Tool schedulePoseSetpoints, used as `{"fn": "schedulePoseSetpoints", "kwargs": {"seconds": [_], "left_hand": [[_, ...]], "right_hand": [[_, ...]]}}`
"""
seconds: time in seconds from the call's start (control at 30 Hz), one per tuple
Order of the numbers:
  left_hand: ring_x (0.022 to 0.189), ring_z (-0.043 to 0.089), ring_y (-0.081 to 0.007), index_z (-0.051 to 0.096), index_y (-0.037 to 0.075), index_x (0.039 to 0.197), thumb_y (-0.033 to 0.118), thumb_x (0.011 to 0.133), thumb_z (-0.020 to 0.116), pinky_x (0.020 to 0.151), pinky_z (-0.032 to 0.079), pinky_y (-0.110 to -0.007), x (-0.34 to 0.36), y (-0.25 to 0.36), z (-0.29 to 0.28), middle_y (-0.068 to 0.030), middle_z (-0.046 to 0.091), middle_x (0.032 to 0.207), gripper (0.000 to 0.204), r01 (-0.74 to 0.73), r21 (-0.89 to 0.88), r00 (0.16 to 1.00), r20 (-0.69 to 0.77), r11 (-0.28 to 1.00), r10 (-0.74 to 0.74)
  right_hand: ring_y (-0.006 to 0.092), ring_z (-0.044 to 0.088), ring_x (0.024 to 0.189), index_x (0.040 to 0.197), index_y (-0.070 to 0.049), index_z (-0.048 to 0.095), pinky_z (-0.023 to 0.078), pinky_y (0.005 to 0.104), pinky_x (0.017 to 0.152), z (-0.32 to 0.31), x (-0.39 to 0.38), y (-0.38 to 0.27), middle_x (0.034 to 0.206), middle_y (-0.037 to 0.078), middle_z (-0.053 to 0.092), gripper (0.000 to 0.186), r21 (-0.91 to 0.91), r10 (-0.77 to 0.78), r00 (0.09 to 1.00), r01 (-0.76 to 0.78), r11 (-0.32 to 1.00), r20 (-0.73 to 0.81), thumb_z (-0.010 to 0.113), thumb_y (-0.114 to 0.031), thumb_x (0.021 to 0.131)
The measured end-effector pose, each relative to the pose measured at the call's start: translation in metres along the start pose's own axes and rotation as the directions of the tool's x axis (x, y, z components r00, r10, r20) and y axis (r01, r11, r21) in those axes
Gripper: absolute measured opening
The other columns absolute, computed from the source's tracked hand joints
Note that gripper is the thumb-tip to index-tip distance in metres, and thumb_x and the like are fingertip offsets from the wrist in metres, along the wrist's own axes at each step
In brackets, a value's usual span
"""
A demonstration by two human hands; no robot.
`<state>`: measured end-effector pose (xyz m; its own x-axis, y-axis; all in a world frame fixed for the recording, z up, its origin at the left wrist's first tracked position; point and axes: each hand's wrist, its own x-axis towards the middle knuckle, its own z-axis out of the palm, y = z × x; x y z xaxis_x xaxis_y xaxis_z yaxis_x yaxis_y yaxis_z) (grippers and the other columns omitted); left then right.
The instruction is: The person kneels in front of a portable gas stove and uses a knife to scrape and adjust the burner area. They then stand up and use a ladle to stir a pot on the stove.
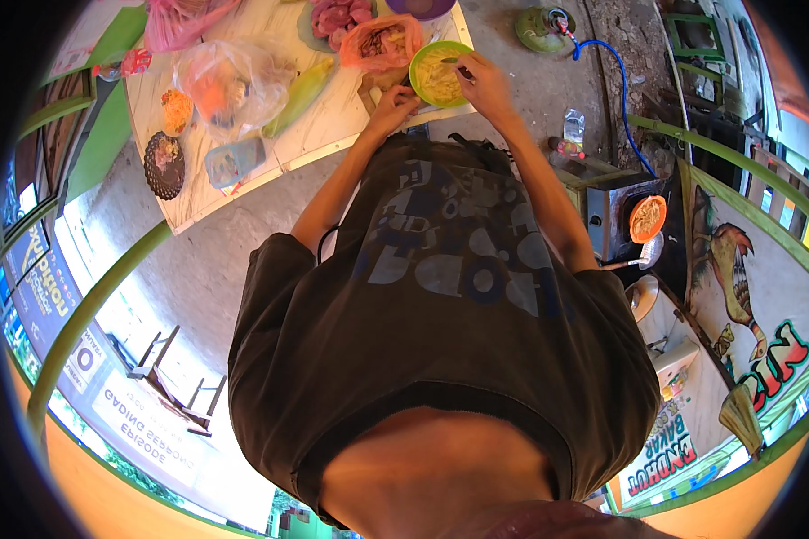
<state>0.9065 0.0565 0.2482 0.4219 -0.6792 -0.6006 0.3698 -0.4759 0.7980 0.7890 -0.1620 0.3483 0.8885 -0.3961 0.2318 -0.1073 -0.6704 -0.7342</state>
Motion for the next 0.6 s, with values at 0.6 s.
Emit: {"fn": "schedulePoseSetpoints", "kwargs": {"seconds": [0.6], "left_hand": [[0.113, 0.072, -0.0201, 0.049, 0.008, 0.133, 0.038, 0.110, 0.061, 0.095, 0.053, -0.036, -0.012, 0.017, 0.008, -0.0123, 0.076, 0.124, 0.040, 0.063, -0.044, 0.994, 0.093, 0.997, -0.059]], "right_hand": [[0.0406, 0.070, 0.083, 0.099, -0.002, 0.067, 0.055, 0.0466, 0.074, -0.011, -0.014, -0.019, 0.093, 0.016, 0.073, 0.011, -0.017, -0.026, 0.982, 0.029, 0.999, 0.188, 0.071, -0.011, 0.097]]}}
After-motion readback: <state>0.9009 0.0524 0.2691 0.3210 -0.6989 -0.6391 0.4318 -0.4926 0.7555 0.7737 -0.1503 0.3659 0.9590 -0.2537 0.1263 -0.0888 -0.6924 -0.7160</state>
